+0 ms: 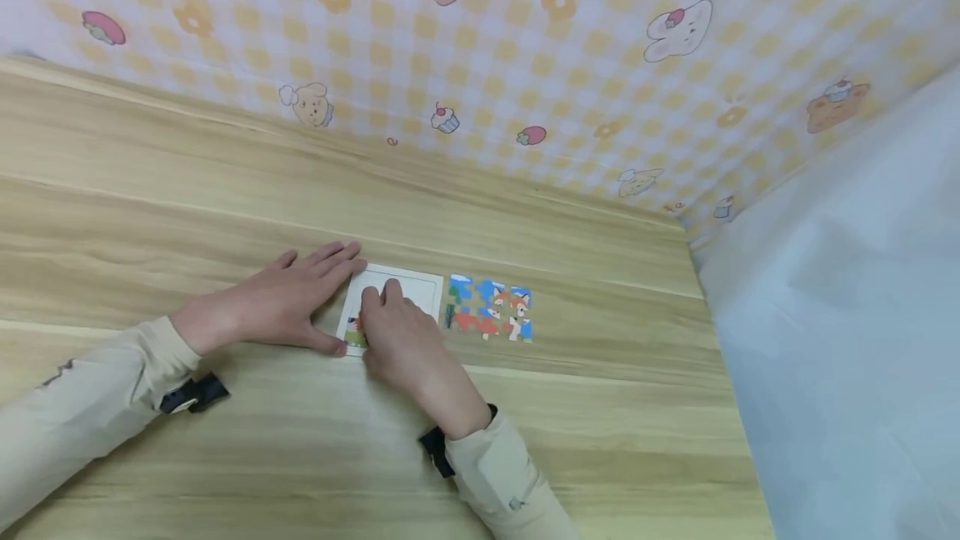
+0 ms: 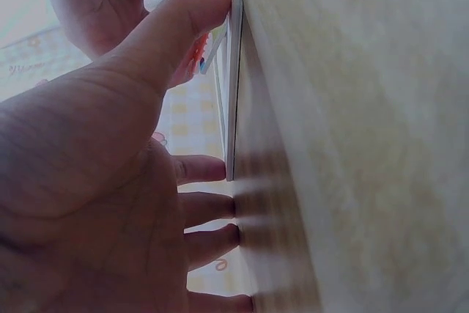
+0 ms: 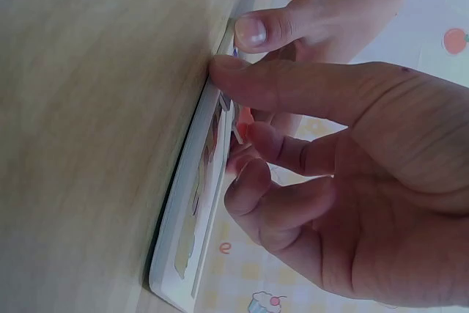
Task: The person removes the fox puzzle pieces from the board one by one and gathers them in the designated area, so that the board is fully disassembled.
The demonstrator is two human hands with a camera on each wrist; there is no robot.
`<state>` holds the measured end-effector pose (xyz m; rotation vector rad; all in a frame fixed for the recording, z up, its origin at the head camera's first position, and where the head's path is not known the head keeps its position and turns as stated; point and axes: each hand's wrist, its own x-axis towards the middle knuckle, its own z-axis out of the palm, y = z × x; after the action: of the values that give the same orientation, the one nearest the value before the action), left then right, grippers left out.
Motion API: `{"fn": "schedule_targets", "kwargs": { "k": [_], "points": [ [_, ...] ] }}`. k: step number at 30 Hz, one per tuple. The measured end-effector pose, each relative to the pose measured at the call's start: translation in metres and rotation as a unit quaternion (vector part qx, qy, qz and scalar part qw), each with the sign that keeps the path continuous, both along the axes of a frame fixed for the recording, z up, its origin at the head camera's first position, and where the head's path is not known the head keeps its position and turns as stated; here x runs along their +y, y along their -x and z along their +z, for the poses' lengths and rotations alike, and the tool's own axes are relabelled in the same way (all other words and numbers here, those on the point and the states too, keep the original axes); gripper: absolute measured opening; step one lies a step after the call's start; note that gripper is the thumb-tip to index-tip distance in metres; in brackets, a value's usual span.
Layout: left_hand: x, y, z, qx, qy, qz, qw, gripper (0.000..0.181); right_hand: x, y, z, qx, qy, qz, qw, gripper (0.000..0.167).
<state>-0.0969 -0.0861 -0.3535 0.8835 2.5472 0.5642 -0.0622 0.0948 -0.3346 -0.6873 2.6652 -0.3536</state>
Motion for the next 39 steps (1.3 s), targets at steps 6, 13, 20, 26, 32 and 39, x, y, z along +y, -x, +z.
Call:
{"fn": "schedule_targets", "kwargs": {
  "k": [6,13,20,26,32,39],
  "points": [
    [-0.001,-0.001,0.002,-0.002,-0.002,0.001,1.0,0.1,-0.004,-0.004,0.002,0.021,-0.023,0.001,0.9995,0.017],
    [-0.002,0.0,-0.002,0.002,0.003,0.004,1.0,0.101,-0.005,-0.005,-0.001,0.042,0.006,-0.018,0.9989,0.018],
    [-0.001,0.001,-0.004,0.008,0.004,0.003,1.0,0.101,-0.005,-0.005,-0.001,0.06,0.029,-0.054,0.9963,0.02],
    [0.0,0.001,-0.001,0.01,0.001,0.0,0.9999,0.102,-0.003,-0.004,-0.001,0.056,0.04,-0.045,0.9966,0.015],
    [0.004,0.002,0.001,0.014,-0.01,-0.002,0.9998,0.103,0.004,0.001,-0.001,0.046,0.051,-0.04,0.9968,0.014],
    [0.001,-0.001,-0.002,0.025,-0.018,-0.003,0.9995,0.101,0.003,0.0,-0.001,0.009,0.049,-0.032,0.9982,0.02]
  ]
}}
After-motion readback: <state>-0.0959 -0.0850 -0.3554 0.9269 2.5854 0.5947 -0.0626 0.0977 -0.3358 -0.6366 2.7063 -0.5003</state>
